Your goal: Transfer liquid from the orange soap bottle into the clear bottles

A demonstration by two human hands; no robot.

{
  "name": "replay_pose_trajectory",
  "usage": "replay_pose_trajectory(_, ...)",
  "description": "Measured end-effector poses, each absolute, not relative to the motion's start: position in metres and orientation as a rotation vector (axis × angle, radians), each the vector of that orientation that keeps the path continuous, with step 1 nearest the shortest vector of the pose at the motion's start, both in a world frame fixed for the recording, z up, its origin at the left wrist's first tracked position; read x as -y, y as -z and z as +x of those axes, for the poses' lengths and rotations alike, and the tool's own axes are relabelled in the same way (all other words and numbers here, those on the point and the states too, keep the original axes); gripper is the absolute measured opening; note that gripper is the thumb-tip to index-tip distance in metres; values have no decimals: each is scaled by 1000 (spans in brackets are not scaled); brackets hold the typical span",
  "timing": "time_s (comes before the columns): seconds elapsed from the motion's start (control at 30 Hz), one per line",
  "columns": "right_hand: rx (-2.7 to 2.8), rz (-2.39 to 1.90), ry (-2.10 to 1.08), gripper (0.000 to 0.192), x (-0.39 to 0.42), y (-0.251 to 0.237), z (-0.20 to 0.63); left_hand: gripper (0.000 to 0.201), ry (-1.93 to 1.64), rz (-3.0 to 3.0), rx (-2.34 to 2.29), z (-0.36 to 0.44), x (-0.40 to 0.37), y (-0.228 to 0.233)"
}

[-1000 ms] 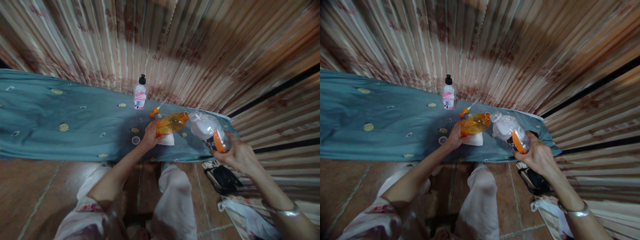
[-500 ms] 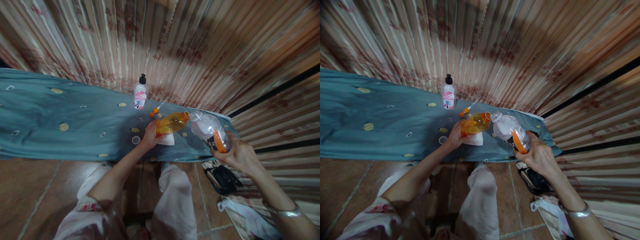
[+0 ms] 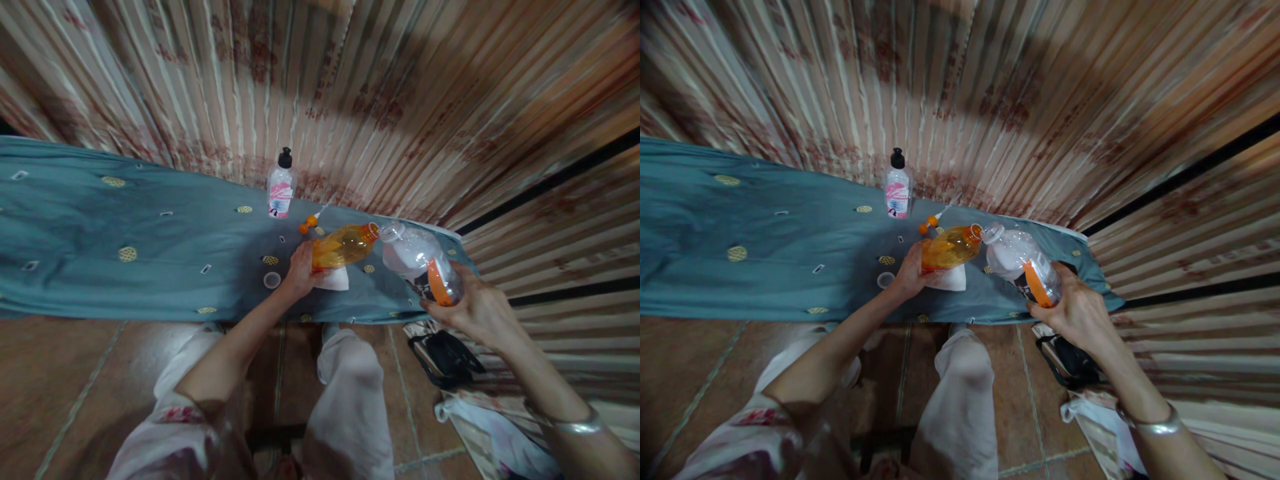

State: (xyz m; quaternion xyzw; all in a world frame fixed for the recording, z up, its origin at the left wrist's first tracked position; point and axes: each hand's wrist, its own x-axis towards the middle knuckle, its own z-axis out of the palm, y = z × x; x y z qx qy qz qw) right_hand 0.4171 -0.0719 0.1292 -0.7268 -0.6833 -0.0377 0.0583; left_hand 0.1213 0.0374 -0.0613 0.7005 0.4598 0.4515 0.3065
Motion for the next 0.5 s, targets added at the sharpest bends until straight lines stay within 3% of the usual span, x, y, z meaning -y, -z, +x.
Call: replay_pose_trajectory(0.5,2002,-2353,108,82,72,-137,405,73,-1174,1852,-1242,121,-36,58)
